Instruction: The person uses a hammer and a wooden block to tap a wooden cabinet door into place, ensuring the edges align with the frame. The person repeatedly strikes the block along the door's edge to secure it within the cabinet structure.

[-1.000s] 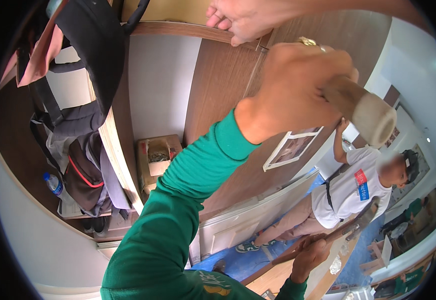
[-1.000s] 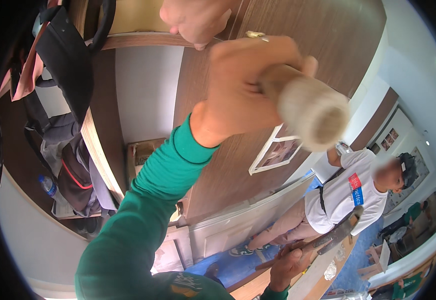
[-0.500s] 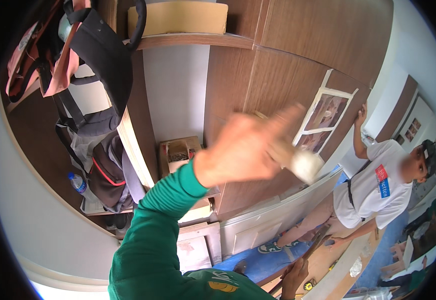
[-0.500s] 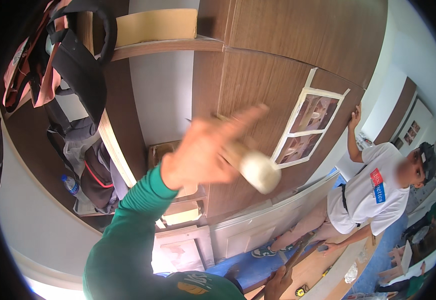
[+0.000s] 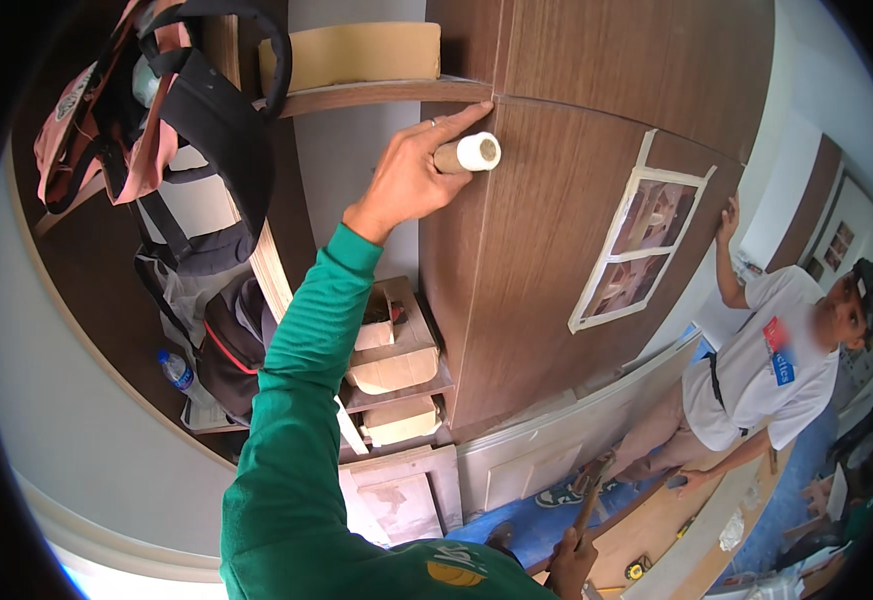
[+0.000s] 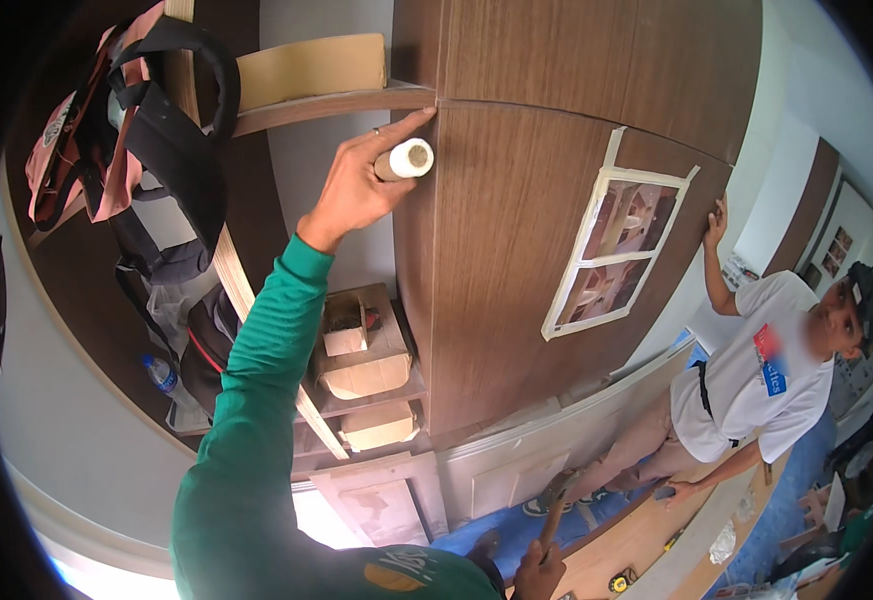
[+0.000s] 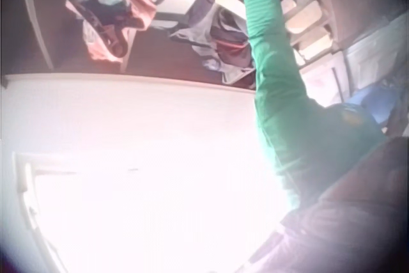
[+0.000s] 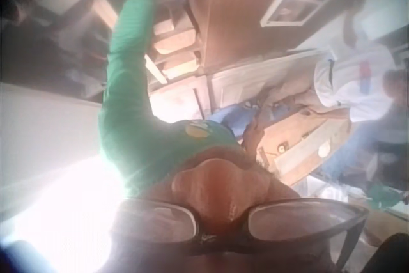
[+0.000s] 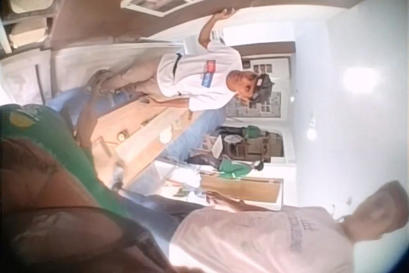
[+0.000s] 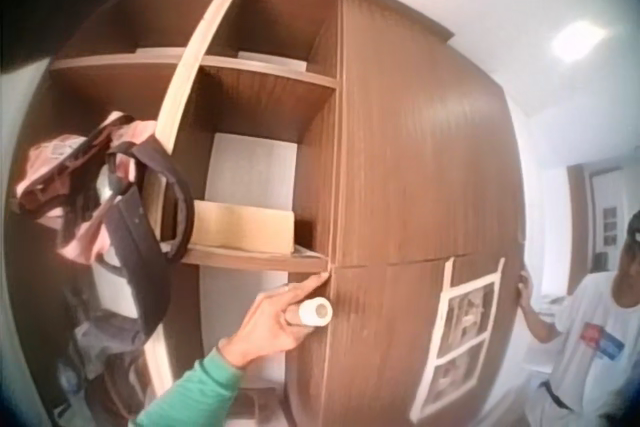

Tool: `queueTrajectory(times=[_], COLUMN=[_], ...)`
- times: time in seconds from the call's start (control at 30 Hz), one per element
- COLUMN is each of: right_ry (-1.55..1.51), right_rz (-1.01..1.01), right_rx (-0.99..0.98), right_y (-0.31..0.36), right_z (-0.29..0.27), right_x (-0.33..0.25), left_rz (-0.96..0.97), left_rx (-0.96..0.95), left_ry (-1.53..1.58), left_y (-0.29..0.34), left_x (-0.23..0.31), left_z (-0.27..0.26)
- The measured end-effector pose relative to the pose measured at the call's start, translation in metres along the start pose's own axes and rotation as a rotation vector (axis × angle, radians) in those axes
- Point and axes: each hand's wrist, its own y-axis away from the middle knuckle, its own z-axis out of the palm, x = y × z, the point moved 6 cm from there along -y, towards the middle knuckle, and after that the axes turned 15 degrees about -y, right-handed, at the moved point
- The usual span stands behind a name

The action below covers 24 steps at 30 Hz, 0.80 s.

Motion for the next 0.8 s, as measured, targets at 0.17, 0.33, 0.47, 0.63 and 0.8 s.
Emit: queueTrajectory(times=[0.17, 0.33, 0.47, 0.63, 0.8], right_ry=[-0.003, 0.003, 0.018, 0.191, 0.471], right_rz=[0.005, 0.013, 0.009, -0.083, -0.420], right_rx=[-0.006, -0.019, -0.063, -0.094, -0.128], right_y=[0.002, 0.004, 0.007, 0.013, 0.023], right_z=[-0.008, -0.009, -0.005, 0.002, 0.001], right_x=[0.022, 0.025, 0.025, 0.020, 0.036], left_rz=[-0.073, -0.076, -0.146, -0.084, -0.084], left_rx=[-0.099, -0.079, -0.110, -0.065, -0.105], left_ry=[0.024, 0.146, 0.190, 0.165, 0.079], left_y=[-0.004, -0.003, -0.001, -0.005, -0.007], left_x=[-0.004, -0.002, -0.006, -0.006, 0.004], left_z=[0.000, -0.001, -0.002, -0.005, -0.012])
